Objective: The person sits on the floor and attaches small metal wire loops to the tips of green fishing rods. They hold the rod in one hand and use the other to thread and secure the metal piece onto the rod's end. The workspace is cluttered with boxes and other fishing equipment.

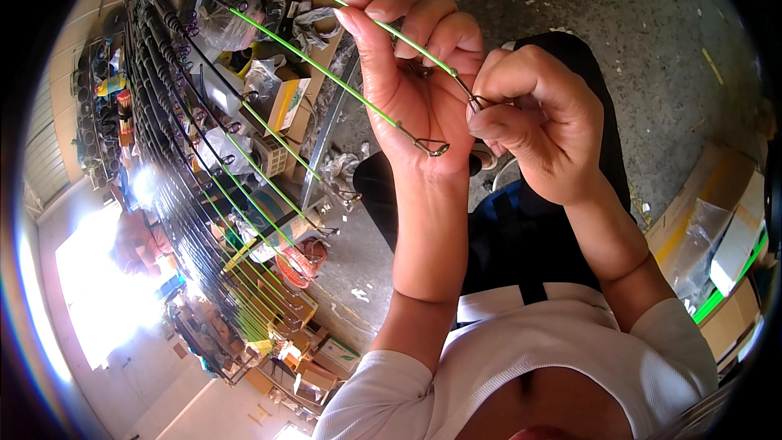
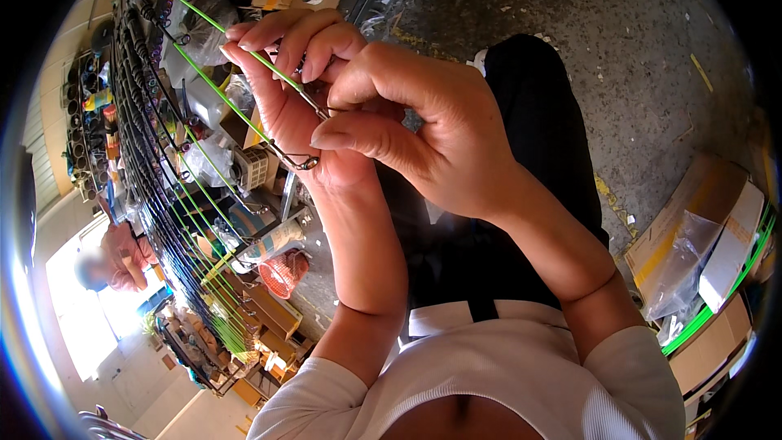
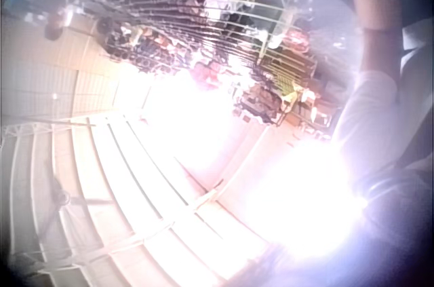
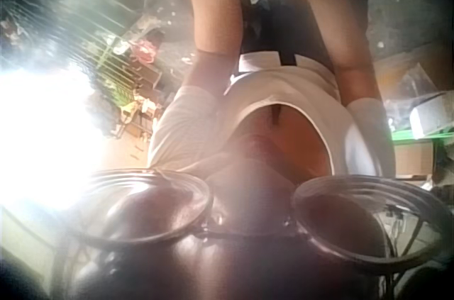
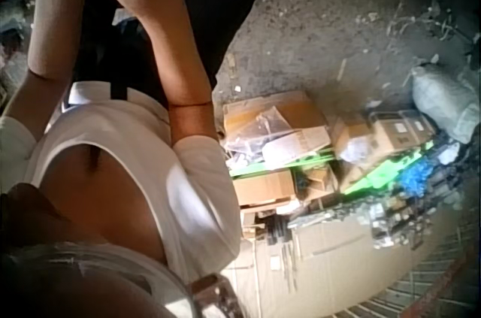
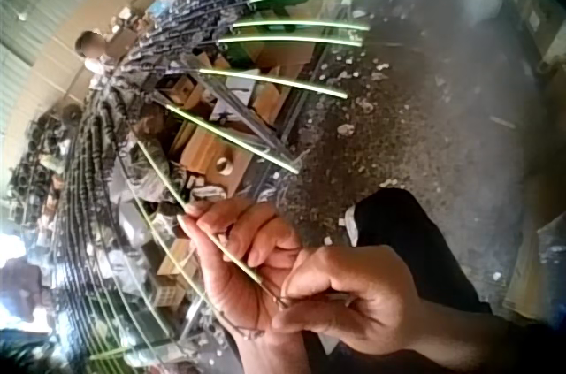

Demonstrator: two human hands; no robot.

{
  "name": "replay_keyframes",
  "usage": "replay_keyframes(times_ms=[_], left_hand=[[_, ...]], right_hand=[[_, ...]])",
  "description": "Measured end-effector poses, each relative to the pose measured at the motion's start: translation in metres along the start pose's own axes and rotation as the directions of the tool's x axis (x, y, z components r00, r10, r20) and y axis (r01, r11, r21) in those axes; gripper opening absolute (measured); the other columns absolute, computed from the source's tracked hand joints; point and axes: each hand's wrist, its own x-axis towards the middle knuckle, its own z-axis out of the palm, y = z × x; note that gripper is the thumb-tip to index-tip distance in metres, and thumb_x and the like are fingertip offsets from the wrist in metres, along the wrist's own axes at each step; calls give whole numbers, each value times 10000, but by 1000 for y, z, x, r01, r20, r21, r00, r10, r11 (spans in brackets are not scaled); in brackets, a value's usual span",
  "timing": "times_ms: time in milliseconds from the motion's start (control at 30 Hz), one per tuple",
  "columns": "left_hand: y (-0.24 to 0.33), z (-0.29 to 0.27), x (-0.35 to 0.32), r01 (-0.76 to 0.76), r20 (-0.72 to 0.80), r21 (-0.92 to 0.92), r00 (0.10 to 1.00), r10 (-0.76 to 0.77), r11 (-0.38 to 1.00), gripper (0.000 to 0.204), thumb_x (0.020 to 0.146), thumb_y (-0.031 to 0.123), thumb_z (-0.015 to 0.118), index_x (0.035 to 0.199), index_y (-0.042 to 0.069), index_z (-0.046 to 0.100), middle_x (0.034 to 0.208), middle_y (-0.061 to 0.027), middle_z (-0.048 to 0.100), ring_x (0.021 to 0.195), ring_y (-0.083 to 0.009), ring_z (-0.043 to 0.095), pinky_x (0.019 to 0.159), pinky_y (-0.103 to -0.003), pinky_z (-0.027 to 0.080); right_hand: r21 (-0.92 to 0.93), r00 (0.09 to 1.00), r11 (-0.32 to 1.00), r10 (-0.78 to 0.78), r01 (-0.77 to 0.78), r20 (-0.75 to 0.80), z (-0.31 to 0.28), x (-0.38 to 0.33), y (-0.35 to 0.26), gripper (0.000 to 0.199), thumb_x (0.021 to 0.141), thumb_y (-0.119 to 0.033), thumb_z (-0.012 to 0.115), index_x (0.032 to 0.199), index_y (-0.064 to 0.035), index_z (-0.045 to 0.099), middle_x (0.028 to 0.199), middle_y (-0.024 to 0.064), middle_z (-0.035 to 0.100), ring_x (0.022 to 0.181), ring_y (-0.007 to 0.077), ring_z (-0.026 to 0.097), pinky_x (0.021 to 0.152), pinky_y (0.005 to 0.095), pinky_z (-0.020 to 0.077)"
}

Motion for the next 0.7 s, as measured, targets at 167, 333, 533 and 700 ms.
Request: replay_keyframes(times_ms=[167, 333, 533, 700], left_hand=[[1, -1, 0, -4, 15, 12, 1000, 4, 1000, 147, 887, 253, 586, 972, 138, 621, 814, 67, 534, 644, -64, 356, 601, -214, 320], [0, -1, 0, -7, 14, 8, 1000, 7, 1000, 149, 892, 250, 579, 977, 132, 615, 815, 63, 530, 646, -65, 356, 605, -216, 321], [1, -3, -1, -25, 27, 46, 999, 23, 999, 111, 907, 191, 561, 970, 112, 607, 819, 41, 510, 659, -81, 356, 616, -234, 324], [-1, -12, -3, -69, 60, 214, 997, 58, 974, 102, 909, 168, 557, 969, 92, 587, 803, 24, 490, 668, -93, 356, 616, -242, 324]], right_hand=[[-1, 1000, 1000, 11, -11, 4, 0, -1, 0, 147, 845, -75, 636, 822, 10, 518, 730, 67, 536, 586, 89, 453, 473, 203, 360], [-4, 1000, 1000, -10, 10, 8, -1, 0, 1, 149, 845, -80, 638, 825, 10, 520, 734, 69, 538, 584, 88, 453, 470, 202, 363], [159, 987, 976, 154, -146, -36, 2, 1, -4, 136, 886, -79, 570, 802, 4, 504, 656, 46, 499, 505, 69, 437, 449, 194, 355], [270, 950, 912, 311, -309, 38, -1, 9, -12, 167, 907, -93, 536, 771, -7, 488, 565, 6, 445, 439, 48, 403, 415, 194, 336]])
